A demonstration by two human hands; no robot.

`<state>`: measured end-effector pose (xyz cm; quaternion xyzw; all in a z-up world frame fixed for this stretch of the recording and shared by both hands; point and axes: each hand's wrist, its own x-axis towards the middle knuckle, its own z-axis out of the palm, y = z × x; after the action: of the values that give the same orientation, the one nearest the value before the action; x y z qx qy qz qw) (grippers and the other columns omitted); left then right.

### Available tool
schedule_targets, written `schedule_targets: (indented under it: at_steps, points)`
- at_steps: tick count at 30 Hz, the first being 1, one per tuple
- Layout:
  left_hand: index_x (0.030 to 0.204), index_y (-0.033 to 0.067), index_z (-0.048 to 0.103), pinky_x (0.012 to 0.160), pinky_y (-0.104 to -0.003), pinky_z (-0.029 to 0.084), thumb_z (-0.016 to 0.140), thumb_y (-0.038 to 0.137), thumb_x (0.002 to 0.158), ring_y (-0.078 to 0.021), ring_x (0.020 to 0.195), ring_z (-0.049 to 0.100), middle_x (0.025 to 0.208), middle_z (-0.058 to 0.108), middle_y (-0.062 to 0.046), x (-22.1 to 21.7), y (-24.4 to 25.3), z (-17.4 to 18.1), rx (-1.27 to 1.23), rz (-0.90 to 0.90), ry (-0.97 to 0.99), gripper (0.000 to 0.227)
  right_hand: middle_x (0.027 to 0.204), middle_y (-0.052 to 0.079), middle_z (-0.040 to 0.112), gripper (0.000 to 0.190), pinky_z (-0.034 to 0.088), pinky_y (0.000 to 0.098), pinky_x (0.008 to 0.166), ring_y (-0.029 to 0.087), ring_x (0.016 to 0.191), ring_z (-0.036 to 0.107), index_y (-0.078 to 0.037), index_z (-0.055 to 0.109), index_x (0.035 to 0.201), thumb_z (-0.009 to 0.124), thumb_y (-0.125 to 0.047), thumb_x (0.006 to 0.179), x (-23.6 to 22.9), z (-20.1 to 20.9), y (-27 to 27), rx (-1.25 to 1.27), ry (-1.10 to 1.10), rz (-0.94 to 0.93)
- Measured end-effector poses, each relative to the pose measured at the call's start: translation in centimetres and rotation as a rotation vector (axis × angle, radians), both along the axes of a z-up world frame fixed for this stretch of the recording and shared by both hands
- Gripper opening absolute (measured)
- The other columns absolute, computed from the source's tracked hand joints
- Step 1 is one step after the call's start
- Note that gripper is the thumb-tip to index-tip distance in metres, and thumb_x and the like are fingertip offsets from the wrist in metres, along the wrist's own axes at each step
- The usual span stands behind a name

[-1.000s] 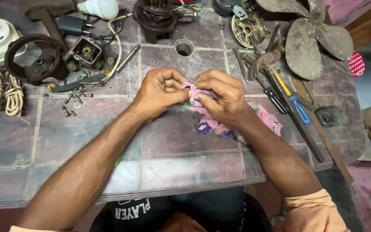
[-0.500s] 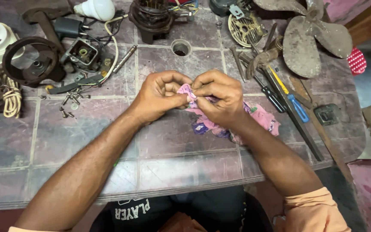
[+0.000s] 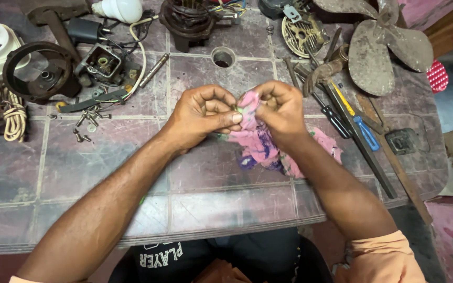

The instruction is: Repairing a small electronic bulb and fan components on a workbench.

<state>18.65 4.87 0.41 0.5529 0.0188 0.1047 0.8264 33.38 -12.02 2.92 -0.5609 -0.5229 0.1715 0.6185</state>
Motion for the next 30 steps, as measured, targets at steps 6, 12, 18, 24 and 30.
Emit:
schedule_targets:
  at_steps: [6,12,18,24,30]
  points:
    - [0.122,-0.0003,0.061,0.093,-0.031,0.063,0.075,-0.006,0.090,-0.0161,0.101,0.074,0.109,0.074,-0.012,0.1,-0.1,0.6,0.024,0.073,-0.175,0.035,0.104,0.014,0.072,0.021,0.062,0.0328,0.089,0.019,0.095,0.073,-0.002,0.063,0.111,0.066,0.005,0.091,1.0,2.1,0.2,0.172,0.512,0.024]
    - [0.117,-0.0028,0.061,0.093,-0.032,0.064,0.078,-0.009,0.089,-0.0172,0.102,0.074,0.112,0.073,-0.014,0.3,-0.1,-0.6,0.106,0.121,-0.211,0.034,0.115,0.014,0.068,0.012,0.057,0.0284,0.079,0.016,0.094,0.068,0.002,0.069,0.104,0.063,0.009,0.095,0.1,2.4,-0.3,0.066,-0.148,-0.185]
    - [0.113,-0.0042,0.064,0.091,-0.031,0.065,0.078,-0.006,0.089,-0.0172,0.099,0.077,0.106,0.076,-0.015,0.2,-0.1,-0.3,0.052,0.106,-0.190,0.027,0.113,0.015,0.067,0.029,0.059,0.0312,0.080,0.022,0.099,0.069,0.000,0.073,0.113,0.074,0.007,0.085,-2.3,4.6,0.3,0.022,-0.646,-0.067]
    - [0.109,-0.0039,0.069,0.085,-0.027,0.063,0.078,-0.001,0.091,-0.0137,0.093,0.076,0.103,0.078,-0.012,-0.4,0.2,0.6,0.236,0.172,-0.119,0.020,0.108,0.016,0.069,0.026,0.059,0.0340,0.080,0.027,0.095,0.072,0.005,0.069,0.112,0.079,0.002,0.089,-2.2,3.9,0.1,-0.044,-0.727,-0.115]
    - [0.108,-0.0036,0.072,0.079,-0.026,0.062,0.084,0.000,0.086,-0.0130,0.091,0.076,0.099,0.078,-0.011,-0.6,-0.1,1.5,0.446,0.264,-0.006,0.026,0.098,0.015,0.069,0.020,0.056,0.0357,0.075,0.028,0.088,0.071,0.005,0.068,0.103,0.081,-0.002,0.089,-1.1,3.0,-0.1,-0.159,-0.677,-0.100]
